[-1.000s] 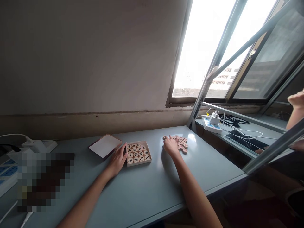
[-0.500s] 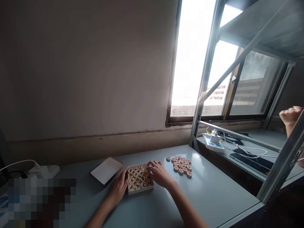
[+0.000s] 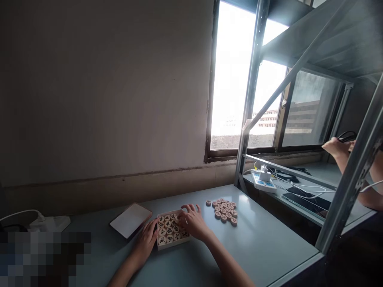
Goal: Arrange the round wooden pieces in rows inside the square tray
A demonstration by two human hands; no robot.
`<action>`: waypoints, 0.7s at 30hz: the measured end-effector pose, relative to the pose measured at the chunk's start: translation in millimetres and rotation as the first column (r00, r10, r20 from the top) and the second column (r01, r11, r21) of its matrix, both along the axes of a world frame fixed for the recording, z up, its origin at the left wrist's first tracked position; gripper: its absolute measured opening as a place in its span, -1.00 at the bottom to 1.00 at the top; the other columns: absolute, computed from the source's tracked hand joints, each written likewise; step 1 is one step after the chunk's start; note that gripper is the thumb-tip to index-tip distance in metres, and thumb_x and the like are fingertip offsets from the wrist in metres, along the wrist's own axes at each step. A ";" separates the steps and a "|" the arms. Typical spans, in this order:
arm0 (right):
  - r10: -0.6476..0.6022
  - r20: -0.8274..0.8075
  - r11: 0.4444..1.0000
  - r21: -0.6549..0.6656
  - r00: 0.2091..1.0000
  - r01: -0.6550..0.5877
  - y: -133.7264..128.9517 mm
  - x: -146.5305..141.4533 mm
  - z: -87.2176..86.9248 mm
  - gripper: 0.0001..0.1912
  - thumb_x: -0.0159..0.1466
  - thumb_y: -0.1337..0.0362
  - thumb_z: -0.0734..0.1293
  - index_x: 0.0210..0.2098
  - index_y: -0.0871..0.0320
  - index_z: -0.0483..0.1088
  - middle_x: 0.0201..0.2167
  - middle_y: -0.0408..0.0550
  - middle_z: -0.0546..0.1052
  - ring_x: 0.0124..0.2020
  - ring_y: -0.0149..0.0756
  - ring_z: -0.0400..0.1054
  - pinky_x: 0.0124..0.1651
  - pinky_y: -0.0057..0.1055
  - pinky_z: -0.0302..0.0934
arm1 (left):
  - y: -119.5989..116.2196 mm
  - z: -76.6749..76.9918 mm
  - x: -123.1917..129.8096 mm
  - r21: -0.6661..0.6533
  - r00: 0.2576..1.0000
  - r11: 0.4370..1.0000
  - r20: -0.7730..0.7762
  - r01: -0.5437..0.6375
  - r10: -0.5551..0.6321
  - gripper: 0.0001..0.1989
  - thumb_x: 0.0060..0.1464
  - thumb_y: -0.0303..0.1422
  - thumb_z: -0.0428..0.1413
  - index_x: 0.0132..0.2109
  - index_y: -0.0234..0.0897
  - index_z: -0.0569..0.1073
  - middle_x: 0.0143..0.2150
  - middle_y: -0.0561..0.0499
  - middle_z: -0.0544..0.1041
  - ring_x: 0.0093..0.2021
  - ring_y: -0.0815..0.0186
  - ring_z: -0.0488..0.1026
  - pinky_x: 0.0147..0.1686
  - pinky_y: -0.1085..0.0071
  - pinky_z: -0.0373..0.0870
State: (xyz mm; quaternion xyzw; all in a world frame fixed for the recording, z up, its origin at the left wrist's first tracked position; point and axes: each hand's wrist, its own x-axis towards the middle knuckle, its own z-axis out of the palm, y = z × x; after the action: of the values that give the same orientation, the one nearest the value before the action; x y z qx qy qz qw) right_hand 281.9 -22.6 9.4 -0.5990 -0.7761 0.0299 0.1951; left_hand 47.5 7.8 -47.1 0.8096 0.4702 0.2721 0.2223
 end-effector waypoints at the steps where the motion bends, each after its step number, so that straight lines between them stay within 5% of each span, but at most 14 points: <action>1: 0.008 -0.019 1.000 -0.004 1.000 -0.008 -0.2 0.1 -0.1 -0.72 0.27 0.13 0.24 -0.07 0.00 0.43 0.12 -0.01 0.32 0.19 -0.07 0.06 0.24 0.14 -0.32 | 1.0 -1.8 -0.2 0.001 1.000 1.000 0.002 -0.003 0.003 -0.48 0.21 -0.17 -0.26 0.23 -0.25 0.20 0.25 -0.13 0.25 0.26 0.14 0.17 0.17 0.19 0.23; 9: 0.032 -0.119 0.998 0.051 0.992 -0.026 2.4 -1.9 -5.6 -0.76 0.24 0.06 0.27 -0.22 0.01 0.46 0.03 -0.05 0.40 0.15 -0.09 0.13 0.25 0.19 -0.44 | 5.2 -9.6 -1.1 0.059 0.999 0.998 0.041 -0.004 0.001 -0.51 0.20 -0.18 -0.24 0.19 -0.22 0.25 0.22 -0.13 0.30 0.25 0.12 0.18 0.15 0.17 0.25; 16: -0.065 -0.265 0.988 0.121 0.962 0.100 11.8 6.1 -7.2 -0.79 0.25 0.23 0.25 -0.12 0.02 0.39 -0.18 -0.13 0.52 -0.11 -0.29 0.34 0.17 -0.15 -0.09 | 0.6 -4.0 -1.2 0.031 1.000 1.000 0.026 0.004 -0.005 -0.48 0.21 -0.15 -0.26 0.22 -0.24 0.21 0.25 -0.14 0.25 0.26 0.12 0.16 0.15 0.17 0.25; 21: -0.230 -0.200 0.966 0.071 0.953 0.248 20.3 32.2 -12.0 -0.78 0.18 0.31 0.30 -0.16 0.06 0.44 -0.16 -0.01 0.50 -0.06 -0.17 0.30 0.01 -0.21 0.01 | 3.7 -6.3 -1.2 0.073 1.000 0.997 0.029 0.000 -0.002 -0.50 0.21 -0.19 -0.25 0.21 -0.28 0.22 0.21 -0.15 0.30 0.24 0.13 0.19 0.16 0.16 0.24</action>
State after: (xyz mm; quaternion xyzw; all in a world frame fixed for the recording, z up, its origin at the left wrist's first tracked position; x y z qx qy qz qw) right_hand 314.1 -2.3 -2.7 -0.6728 -0.6763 0.0260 0.2988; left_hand 46.4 11.5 -53.4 0.8132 0.4564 0.3008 0.1997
